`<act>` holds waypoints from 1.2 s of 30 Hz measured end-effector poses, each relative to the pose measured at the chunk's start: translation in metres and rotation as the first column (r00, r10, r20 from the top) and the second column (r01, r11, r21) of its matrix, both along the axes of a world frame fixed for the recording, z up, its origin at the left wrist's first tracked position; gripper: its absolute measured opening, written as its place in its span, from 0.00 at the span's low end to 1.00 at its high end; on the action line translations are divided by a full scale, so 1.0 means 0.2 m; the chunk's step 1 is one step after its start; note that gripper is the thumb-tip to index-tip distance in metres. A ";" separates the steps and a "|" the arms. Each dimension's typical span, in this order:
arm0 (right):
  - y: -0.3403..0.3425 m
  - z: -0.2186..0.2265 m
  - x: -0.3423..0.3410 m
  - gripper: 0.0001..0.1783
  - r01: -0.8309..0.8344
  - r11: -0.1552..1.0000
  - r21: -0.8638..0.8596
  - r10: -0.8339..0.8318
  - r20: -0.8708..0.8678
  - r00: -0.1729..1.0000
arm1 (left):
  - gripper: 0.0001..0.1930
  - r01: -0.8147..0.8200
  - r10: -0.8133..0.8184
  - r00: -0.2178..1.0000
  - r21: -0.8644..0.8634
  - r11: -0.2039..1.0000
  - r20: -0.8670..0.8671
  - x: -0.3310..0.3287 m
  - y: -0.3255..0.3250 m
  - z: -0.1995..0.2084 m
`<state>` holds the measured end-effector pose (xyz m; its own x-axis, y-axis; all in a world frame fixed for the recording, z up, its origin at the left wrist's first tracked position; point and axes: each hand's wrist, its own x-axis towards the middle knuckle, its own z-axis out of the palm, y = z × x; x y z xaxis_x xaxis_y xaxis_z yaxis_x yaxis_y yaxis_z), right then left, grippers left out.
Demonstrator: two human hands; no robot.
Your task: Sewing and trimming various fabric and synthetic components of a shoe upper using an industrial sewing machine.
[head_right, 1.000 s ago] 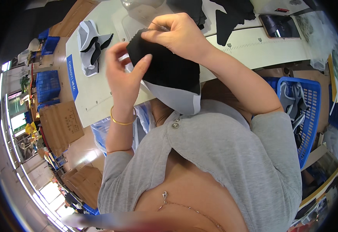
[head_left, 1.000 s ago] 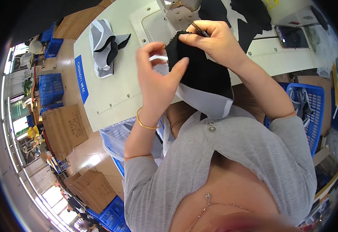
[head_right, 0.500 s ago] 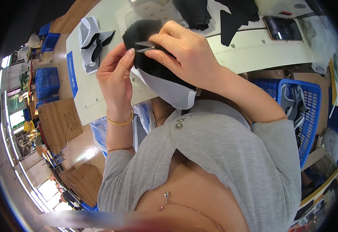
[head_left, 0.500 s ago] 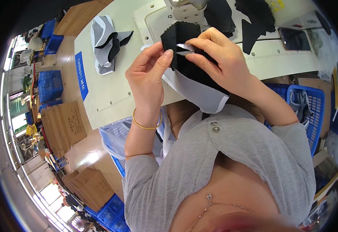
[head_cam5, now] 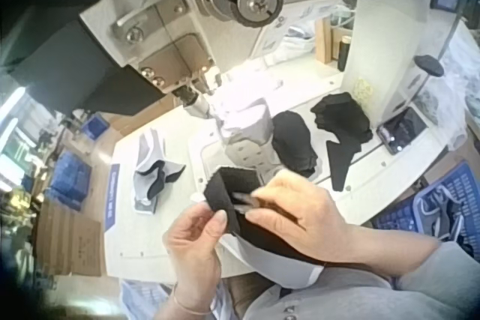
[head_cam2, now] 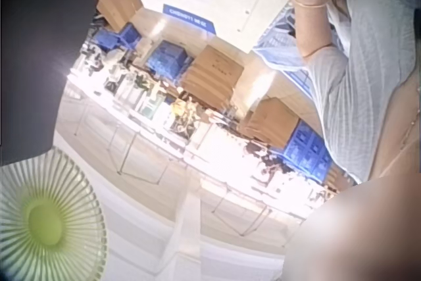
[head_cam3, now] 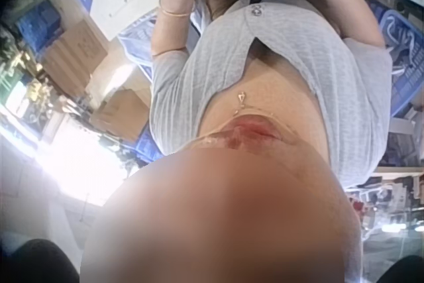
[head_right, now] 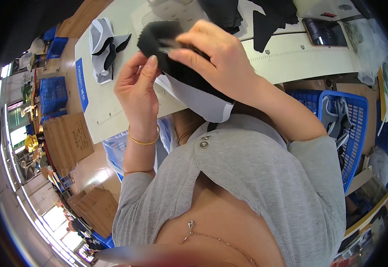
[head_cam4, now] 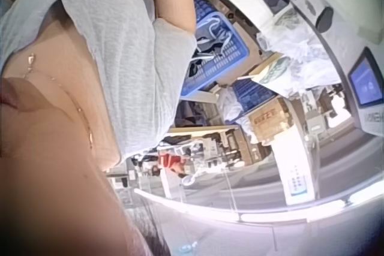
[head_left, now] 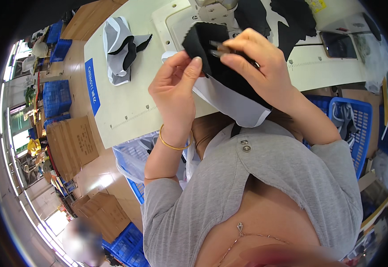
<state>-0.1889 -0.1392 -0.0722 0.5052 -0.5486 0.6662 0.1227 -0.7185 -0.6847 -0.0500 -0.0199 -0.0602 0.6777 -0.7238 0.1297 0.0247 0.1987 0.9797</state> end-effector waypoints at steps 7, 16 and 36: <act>0.07 -0.06 -0.03 0.16 -0.153 0.982 0.113 0.168 -0.139 0.976 | 0.10 0.010 -0.029 0.980 -0.097 0.995 -0.196 0.00 0.00 -0.03; 0.08 -0.04 0.00 0.12 -0.142 0.988 0.058 0.148 -0.144 0.978 | 0.10 -0.023 0.015 0.986 -0.046 0.999 -0.166 -0.01 0.02 -0.01; 0.16 -0.08 0.06 0.11 -0.343 0.761 0.551 0.406 0.007 0.914 | 0.19 0.211 -0.099 0.977 0.825 0.524 -0.188 0.52 1.56 -0.40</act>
<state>-0.1775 -0.1067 -0.0891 0.7952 -0.5493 0.2568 0.2085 -0.1501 -0.9664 0.0539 0.2926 -0.1400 0.5114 -0.5565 -0.6548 0.0824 -0.7267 0.6820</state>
